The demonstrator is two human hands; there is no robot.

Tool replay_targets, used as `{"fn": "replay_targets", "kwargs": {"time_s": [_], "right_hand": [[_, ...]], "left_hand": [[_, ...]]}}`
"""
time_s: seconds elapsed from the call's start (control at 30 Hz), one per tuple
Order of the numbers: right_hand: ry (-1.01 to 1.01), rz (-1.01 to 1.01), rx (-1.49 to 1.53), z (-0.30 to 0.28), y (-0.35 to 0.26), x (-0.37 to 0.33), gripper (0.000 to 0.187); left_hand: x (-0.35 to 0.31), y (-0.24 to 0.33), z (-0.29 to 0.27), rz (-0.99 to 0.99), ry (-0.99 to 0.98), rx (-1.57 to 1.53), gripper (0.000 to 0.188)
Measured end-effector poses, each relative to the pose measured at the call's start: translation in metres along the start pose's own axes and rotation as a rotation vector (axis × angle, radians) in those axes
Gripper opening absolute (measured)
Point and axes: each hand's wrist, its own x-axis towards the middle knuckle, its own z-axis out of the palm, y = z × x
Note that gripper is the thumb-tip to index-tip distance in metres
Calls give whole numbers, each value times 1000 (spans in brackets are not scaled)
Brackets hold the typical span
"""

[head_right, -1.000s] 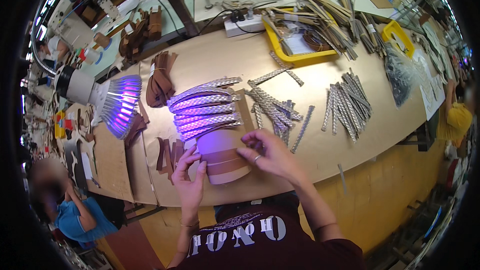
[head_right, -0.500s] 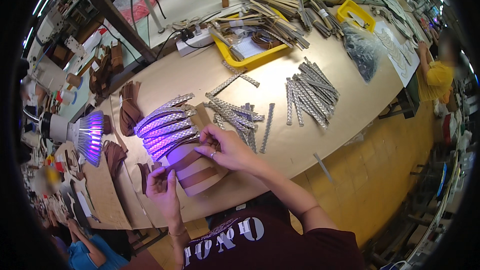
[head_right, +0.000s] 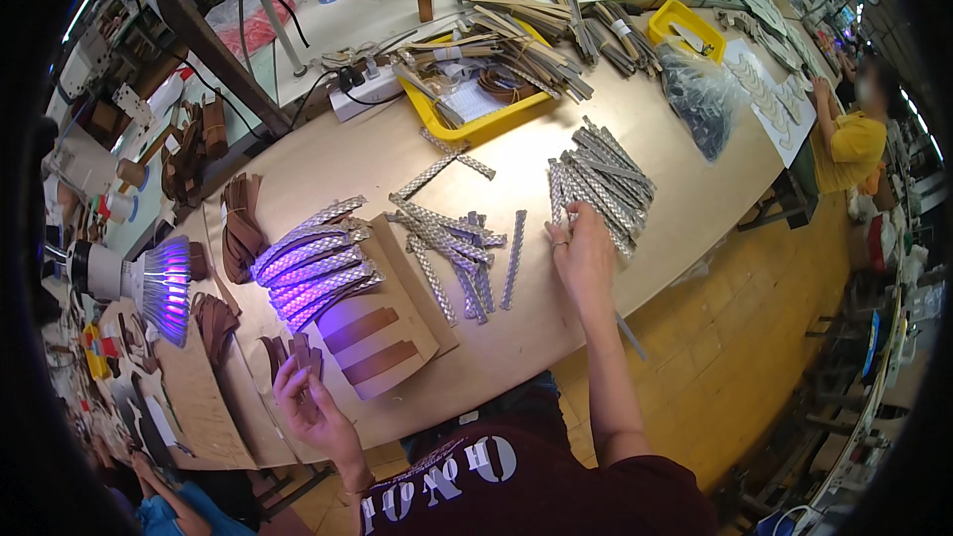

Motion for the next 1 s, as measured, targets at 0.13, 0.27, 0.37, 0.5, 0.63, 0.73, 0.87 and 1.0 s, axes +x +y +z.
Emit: {"fn": "replay_targets", "kwargs": {"time_s": [0.13, 0.27, 0.37, 0.5, 0.63, 0.73, 0.87, 1.0], "right_hand": [[61, 8, 69, 20, 2, 0, 37], [-91, 128, 261, 27, 17, 4, 36], [-41, 27, 235, 29, 22, 3, 33], [-58, 118, 790, 10, 2, -4, 20], [-252, -203, 1112, -21, -42, -25, 13], [-441, -515, 1142, -22, -79, -43, 16], [-630, -720, 1125, -11, -114, -59, 15], [-730, -847, 1112, 0, -134, -64, 18]], "left_hand": [[-5, 15, 2, 136, -76, 17, 11], [-9, 24, 3, 198, -230, -21, 11], [-7, 25, 2, 191, -248, -73, 12], [-5, 28, 0, 179, -289, -108, 16], [-1, 35, 5, 154, -348, -113, 23], [9, 38, 8, 176, -354, -50, 29], [24, 38, 7, 254, -219, 16, 33], [34, 34, -3, 335, -195, 59, 30]]}}
